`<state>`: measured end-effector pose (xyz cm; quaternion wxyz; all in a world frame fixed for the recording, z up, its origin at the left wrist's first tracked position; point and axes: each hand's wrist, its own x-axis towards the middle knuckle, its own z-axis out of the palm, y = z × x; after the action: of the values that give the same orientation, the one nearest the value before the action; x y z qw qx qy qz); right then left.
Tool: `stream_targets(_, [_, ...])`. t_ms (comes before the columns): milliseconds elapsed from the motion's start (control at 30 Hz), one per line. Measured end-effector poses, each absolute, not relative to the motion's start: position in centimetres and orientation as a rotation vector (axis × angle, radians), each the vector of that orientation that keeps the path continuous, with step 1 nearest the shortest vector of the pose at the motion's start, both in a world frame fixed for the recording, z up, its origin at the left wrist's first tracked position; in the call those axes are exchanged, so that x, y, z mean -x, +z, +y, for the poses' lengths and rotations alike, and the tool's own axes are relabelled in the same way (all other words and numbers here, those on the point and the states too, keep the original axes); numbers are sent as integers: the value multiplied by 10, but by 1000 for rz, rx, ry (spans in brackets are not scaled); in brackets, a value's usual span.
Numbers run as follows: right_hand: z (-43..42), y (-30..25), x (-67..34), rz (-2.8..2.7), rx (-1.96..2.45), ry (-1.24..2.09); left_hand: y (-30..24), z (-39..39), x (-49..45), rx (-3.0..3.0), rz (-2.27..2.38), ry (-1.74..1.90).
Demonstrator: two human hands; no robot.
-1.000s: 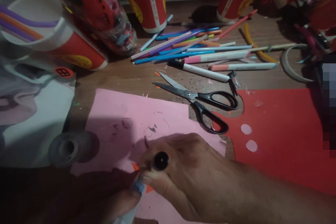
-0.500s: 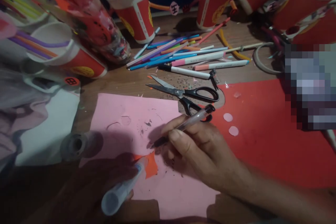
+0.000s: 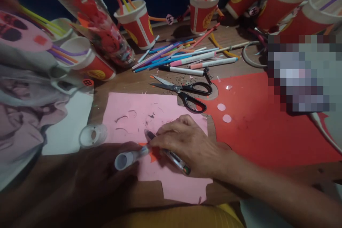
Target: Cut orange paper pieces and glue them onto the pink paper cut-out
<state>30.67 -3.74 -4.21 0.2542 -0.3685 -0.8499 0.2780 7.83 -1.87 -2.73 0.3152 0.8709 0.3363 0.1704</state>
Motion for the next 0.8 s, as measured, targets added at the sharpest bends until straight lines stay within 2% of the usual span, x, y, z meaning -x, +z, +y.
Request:
stream_targets(167, [-37, -44, -308, -2484, 877, 663, -24, -17, -81, -2247, 939, 371])
stream_targets(333, [-37, -44, -309, -2562, 839, 508, -21, -14, -80, -2132, 909, 577])
stream_targets(533, [-39, -47, -310, -2561, 865, 528, -21, -22, -77, -2210, 767, 664])
stream_targets(800, [-42, -46, -310, -2565, 935, 502, -30, -28, -82, -2258, 722, 589])
